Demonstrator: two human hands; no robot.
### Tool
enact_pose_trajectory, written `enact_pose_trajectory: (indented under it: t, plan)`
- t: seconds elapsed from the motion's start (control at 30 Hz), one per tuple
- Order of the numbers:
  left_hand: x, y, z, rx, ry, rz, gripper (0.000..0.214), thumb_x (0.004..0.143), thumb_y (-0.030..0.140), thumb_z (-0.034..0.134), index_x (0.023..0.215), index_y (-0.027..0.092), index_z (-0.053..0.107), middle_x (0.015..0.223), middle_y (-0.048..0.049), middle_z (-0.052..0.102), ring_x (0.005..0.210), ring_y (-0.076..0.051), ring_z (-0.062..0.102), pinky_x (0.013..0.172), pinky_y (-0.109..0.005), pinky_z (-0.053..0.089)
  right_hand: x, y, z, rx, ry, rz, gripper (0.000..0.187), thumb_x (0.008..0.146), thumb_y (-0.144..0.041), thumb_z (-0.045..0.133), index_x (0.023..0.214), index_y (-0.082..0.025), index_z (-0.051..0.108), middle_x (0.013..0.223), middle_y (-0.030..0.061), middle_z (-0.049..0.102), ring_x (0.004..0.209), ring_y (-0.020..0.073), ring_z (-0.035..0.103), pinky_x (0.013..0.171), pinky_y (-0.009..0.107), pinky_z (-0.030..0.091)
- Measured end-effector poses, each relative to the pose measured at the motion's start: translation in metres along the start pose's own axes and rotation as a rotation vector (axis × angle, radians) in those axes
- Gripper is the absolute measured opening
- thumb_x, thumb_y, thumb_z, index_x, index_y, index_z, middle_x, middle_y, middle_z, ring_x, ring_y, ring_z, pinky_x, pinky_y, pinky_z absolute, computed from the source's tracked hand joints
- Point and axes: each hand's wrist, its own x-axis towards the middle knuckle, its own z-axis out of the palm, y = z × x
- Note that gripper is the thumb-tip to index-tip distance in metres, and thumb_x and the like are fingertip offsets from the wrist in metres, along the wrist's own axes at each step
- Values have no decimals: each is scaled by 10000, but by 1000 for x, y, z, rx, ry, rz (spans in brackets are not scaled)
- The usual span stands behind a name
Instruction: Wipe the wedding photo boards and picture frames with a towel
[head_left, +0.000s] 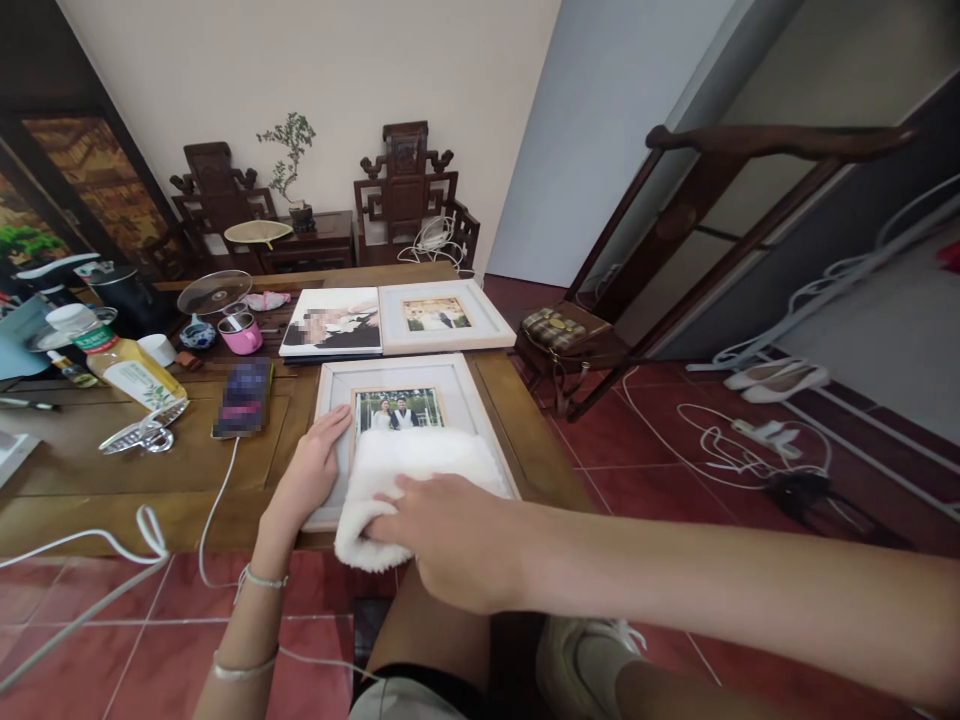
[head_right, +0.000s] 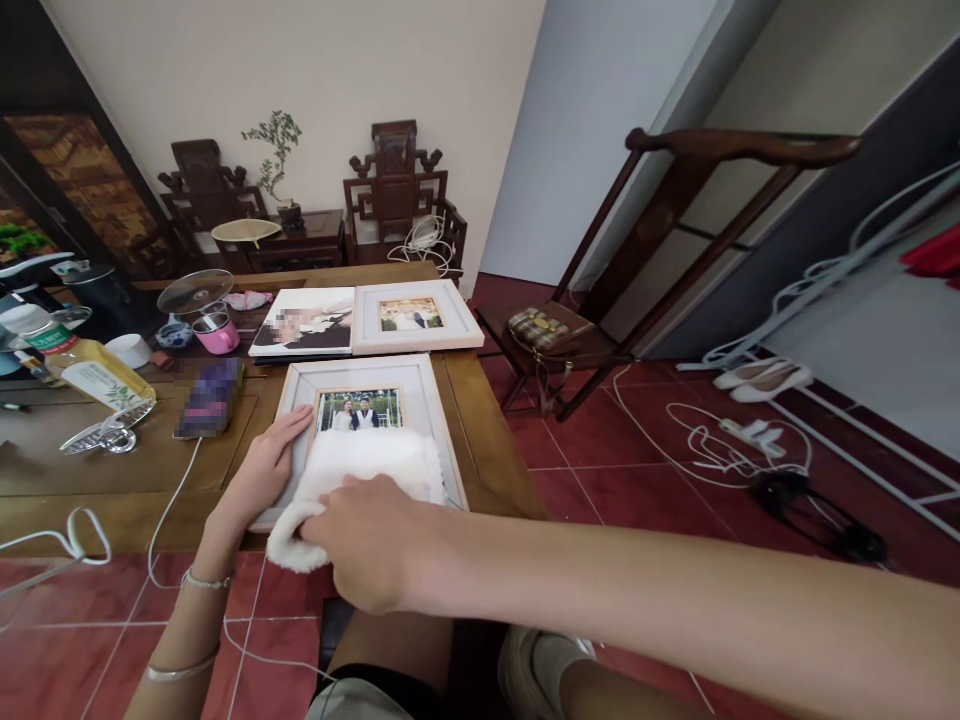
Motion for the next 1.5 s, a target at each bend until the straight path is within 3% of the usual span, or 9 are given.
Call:
enact_pose_trajectory:
  t: [0.13,0.3,0.5,0.7,0.9,1.0,1.13,1.33,1.5]
  plan:
    - [0,-2,1,14,-6,8,518,843,62,326,1294,88,579,1403,-138,531,1341,-224,455,1160,-438,321,5,10,0,-9,29,60,562,759,-46,478,1278,-243,567,1230,97,638,1172,307,550,886,446,483]
    - [0,-4,2,20,-2,46,487,893,113,309,1301,103,576,1396,-133,539,1345,-218,449,1158,-437,325,34,72,4,-225,124,220,748,736,33,466,1432,-235,412,1567,94,272,1433,346,199,1081,592,281]
    - [1,6,-1,-15,-6,1,474,982,285,316,1380,91,485,1467,-139,456,1373,-213,404,1170,-419,292,63,128,-7,-424,250,258,756,736,79,440,1442,-188,409,1593,94,185,1446,384,82,1094,648,202]
    - [0,8,-2,-26,-1,-4,458,987,294,298,1361,124,499,1419,-122,517,1338,-212,446,1156,-423,312,57,84,-5,-272,116,196,690,769,20,460,1415,-223,469,1571,89,258,1425,428,143,1040,695,248]
    - [0,7,-2,-7,-8,-8,447,983,274,292,1323,113,533,1396,-123,540,1338,-210,446,1162,-425,299,17,30,-17,73,-158,54,585,778,-59,476,1285,-318,610,1214,116,646,1134,320,587,863,440,486]
    - [1,8,-1,-4,-10,-9,441,984,287,296,1302,125,555,1394,-116,544,1341,-206,444,1164,-419,295,11,25,-27,67,-196,67,556,783,-97,495,1273,-331,619,1145,105,671,1019,308,639,849,447,481]
    - [0,11,-2,-19,-25,-45,461,993,345,295,1332,139,531,1411,-114,528,1351,-213,431,1161,-423,288,25,40,-29,25,-154,175,626,810,-62,447,1368,-335,523,1291,127,597,1184,329,557,964,541,412]
    - [-4,17,-6,-89,-17,-82,541,1000,437,269,1458,168,374,1516,-99,393,1415,-218,333,1180,-418,226,69,78,-15,-197,177,309,769,749,44,446,1459,-245,384,1594,54,190,1450,386,46,1051,738,167]
    - [-5,17,-6,-156,108,-41,592,1006,463,200,1492,143,308,1550,-100,330,1446,-212,260,1193,-385,192,95,79,-5,-327,227,179,644,802,5,452,1414,-194,450,1591,72,195,1444,399,68,1059,741,165]
